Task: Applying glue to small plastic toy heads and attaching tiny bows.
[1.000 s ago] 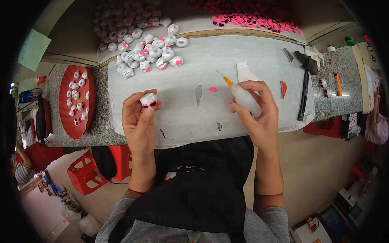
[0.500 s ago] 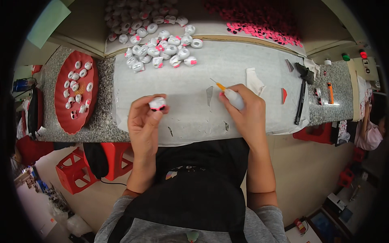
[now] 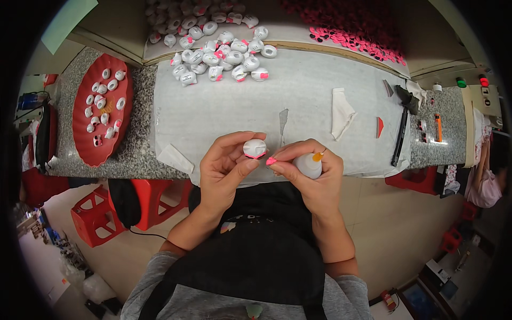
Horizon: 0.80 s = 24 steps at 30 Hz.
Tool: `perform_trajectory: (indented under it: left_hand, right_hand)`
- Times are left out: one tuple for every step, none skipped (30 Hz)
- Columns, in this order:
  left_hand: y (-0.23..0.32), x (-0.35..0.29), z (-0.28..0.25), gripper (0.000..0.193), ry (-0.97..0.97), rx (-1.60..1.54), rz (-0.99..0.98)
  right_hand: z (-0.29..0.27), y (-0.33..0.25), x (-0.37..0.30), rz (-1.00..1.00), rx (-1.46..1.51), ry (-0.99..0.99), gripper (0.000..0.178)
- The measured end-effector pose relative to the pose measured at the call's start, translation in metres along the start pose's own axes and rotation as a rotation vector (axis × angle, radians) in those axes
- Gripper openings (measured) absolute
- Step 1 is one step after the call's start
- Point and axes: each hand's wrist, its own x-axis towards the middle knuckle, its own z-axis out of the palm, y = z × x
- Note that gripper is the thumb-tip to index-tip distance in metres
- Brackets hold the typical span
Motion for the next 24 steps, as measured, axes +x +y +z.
perform_trajectory:
  left_hand:
    - [-0.0007,-0.0002,0.0003,0.03,0.0,0.002,-0.002]
    - [-0.0017,-0.0004,0.0001,0.03,-0.016,0.017,0.006]
    - [-0.0027,-0.0003,0.0001,0.03,-0.032,0.031,0.014]
    - [-0.0029,-0.0002,0.0005,0.03,-0.033,0.033,0.013]
    - [-0.0028,0.0001,0.001,0.03,-0.028,0.031,0.016]
    - [-0.0026,0.0002,0.0015,0.029,-0.024,0.03,0.019]
    - [-0.0024,0.0004,0.0018,0.029,-0.024,0.031,0.018]
    - [-0.0022,0.0007,0.002,0.029,-0.028,0.036,0.018]
    - [-0.0021,0.0011,0.002,0.029,-0.032,0.041,0.018]
    - [-0.0023,0.0014,0.0019,0.029,-0.033,0.041,0.017]
    - [-0.0027,0.0015,0.0018,0.029,-0.037,0.054,0.028]
    - [-0.003,0.0015,0.0019,0.029,-0.041,0.066,0.038]
    - [-0.0032,0.0014,0.0019,0.029,-0.04,0.066,0.038]
    - [-0.0034,0.0014,0.0019,0.028,-0.047,0.071,0.044]
    - [-0.0033,0.0013,0.0019,0.028,-0.054,0.076,0.05]
    - [-0.004,0.0012,0.0018,0.028,-0.054,0.077,0.05]
    - [-0.0054,0.001,0.0015,0.028,-0.057,0.078,0.06]
    - [-0.0061,0.0009,0.0014,0.028,-0.059,0.08,0.071]
    - [-0.0061,0.0008,0.0014,0.028,-0.06,0.08,0.071]
    - [-0.0061,0.0007,0.0014,0.028,-0.06,0.085,0.073]
    - [-0.0059,0.0008,0.0015,0.028,-0.06,0.091,0.076]
    - [-0.0058,0.001,0.0015,0.028,-0.06,0.091,0.077]
    - [-0.006,0.0011,0.0014,0.028,-0.063,0.091,0.08]
    - [-0.0062,0.0009,0.0013,0.028,-0.066,0.09,0.082]
  right_hand:
    - [-0.0003,0.0012,-0.0002,-0.009,0.003,-0.011,0.014]
    - [-0.0006,0.0015,-0.0007,-0.008,0.005,-0.01,0.014]
    - [-0.0012,0.0021,-0.0009,-0.01,0.0,-0.009,0.014]
    - [-0.0017,0.0026,-0.001,-0.013,-0.005,-0.009,0.013]
    - [-0.0017,0.0034,-0.0009,-0.012,-0.004,-0.007,0.013]
    - [-0.0013,0.004,-0.0007,-0.021,0.008,-0.014,0.013]
    - [-0.0012,0.0045,-0.0004,-0.029,0.021,-0.021,0.013]
    - [-0.0013,0.0048,-0.0002,-0.029,0.022,-0.02,0.013]
    - [-0.0013,0.0052,0.0003,-0.041,0.003,-0.016,0.013]
    - [-0.0012,0.0057,0.0007,-0.053,-0.015,-0.011,0.013]
    - [-0.0012,0.0062,0.001,-0.054,-0.015,-0.011,0.013]
    - [-0.0012,0.0068,0.0011,-0.033,0.009,-0.007,0.013]
    - [-0.0012,0.0075,0.0012,-0.013,0.032,-0.003,0.013]
    - [-0.0012,0.0081,0.0012,-0.013,0.033,-0.003,0.013]
    - [-0.001,0.0087,0.001,-0.016,0.037,-0.012,0.013]
    - [-0.0007,0.0091,0.0011,-0.02,0.041,-0.021,0.013]
    - [-0.0004,0.0095,0.0012,-0.02,0.042,-0.02,0.013]
    - [0.0,0.0098,0.0013,-0.006,0.052,-0.012,0.012]
    - [0.0001,0.0101,0.0013,0.007,0.062,-0.004,0.012]
    - [-0.0001,0.0105,0.0012,0.007,0.062,-0.003,0.012]
    - [-0.0002,0.0107,0.0013,0.01,0.063,-0.002,0.012]
    - [-0.0003,0.0107,0.0015,0.012,0.065,-0.002,0.011]
    - [-0.0001,0.0103,0.0018,0.012,0.065,-0.003,0.011]
    - [0.0001,0.0099,0.0019,0.018,0.071,0.001,0.011]
